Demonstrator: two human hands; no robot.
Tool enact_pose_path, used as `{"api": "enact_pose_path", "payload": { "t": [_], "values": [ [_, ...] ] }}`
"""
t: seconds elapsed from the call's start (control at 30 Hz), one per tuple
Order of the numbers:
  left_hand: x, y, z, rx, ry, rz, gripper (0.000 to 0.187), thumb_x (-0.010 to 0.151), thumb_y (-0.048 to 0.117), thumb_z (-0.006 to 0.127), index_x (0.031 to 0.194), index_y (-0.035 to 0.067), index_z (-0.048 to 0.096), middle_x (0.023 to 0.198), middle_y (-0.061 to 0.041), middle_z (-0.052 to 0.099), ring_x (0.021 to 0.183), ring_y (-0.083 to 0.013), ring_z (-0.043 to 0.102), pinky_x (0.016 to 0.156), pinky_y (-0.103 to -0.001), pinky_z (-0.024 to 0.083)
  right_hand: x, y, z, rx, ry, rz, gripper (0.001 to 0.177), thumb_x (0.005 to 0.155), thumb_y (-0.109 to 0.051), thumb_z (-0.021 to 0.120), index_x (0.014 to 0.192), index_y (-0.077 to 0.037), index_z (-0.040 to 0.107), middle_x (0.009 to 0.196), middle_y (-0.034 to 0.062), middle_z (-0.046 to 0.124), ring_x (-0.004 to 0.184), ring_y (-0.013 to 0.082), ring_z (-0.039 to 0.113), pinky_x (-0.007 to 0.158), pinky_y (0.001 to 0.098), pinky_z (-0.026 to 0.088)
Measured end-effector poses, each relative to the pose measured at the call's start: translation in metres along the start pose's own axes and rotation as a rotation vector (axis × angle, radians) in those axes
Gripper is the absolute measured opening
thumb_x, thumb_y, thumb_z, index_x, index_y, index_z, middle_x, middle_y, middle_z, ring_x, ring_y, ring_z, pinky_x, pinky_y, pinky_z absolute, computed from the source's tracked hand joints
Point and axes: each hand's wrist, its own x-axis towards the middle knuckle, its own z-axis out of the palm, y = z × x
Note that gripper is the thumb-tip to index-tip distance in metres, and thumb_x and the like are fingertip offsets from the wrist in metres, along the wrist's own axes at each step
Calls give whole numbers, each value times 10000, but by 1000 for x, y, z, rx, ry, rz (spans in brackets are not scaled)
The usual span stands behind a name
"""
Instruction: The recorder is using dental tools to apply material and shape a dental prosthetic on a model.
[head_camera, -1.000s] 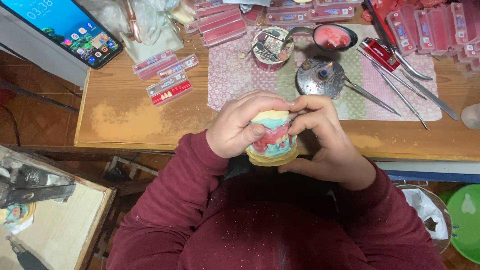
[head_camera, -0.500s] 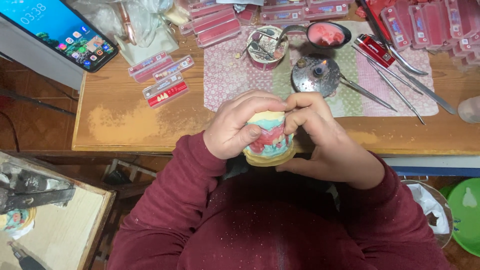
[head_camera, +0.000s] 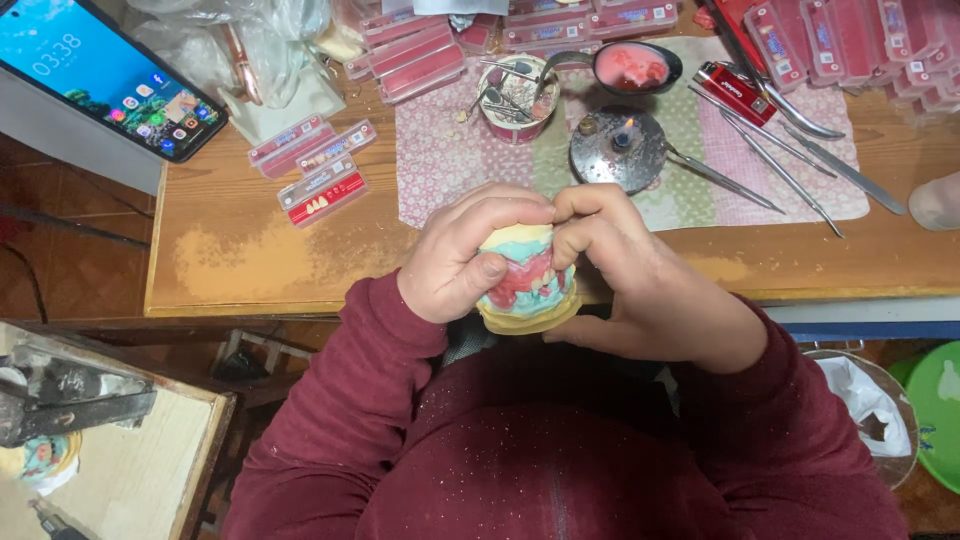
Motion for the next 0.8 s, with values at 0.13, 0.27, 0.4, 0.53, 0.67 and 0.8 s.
{"api": "enact_pose_path", "payload": {
  "t": [0.13, 0.27, 0.4, 0.53, 0.67, 0.8],
  "values": [
    [0, 0, 0, 14, 3, 6, 606, 1143, 573, 375, 1379, 50, 570, 1319, -162, 646, 1195, -323, 663, 1080, -392, 505, -2, 5, 3, 1, 13, -37, 636, 706, -149, 922, 1169, -72, 493, 1348, 170, 429, 1216, 313, 522, 1030, 364, 460],
    [-1, -3, 1, 0, 3, 1, 597, 1142, 567, 382, 1368, 48, 571, 1324, -166, 642, 1200, -327, 660, 1085, -397, 505, -8, 17, 15, 26, 121, -61, 717, 682, -150, 942, 1232, -58, 492, 1368, 164, 477, 1276, 329, 520, 1089, 401, 447],
    [-1, -3, 1, 1, 17, -22, 606, 1133, 576, 381, 1359, 47, 573, 1345, -167, 644, 1213, -321, 662, 1088, -397, 504, -21, 29, 33, 168, 249, -110, 694, 762, -163, 956, 1243, -78, 464, 1448, 156, 490, 1254, 256, 581, 1111, 378, 503],
    [-1, -4, 1, -53, 15, -20, 625, 1136, 593, 378, 1378, 46, 558, 1379, -162, 653, 1228, -313, 660, 1105, -406, 502, -32, 35, 50, 103, 397, -85, 572, 737, -159, 958, 1172, -86, 593, 1380, 153, 508, 1240, 255, 637, 1074, 375, 574],
    [-2, -4, 3, -31, 17, -19, 618, 1131, 598, 371, 1373, 63, 562, 1380, -152, 662, 1241, -304, 653, 1120, -408, 494, -38, 38, 56, 78, 441, -82, 458, 749, -154, 951, 1110, -95, 675, 1318, 134, 529, 1192, 229, 643, 1002, 335, 615],
    [-4, -6, 4, -34, 20, -22, 607, 1136, 595, 376, 1388, 70, 545, 1342, -154, 653, 1264, -298, 640, 1143, -406, 480, -38, 35, 54, 3, 442, -109, 437, 763, -156, 949, 1116, -85, 701, 1302, 132, 536, 1181, 227, 651, 1011, 337, 612]
  ]
}}
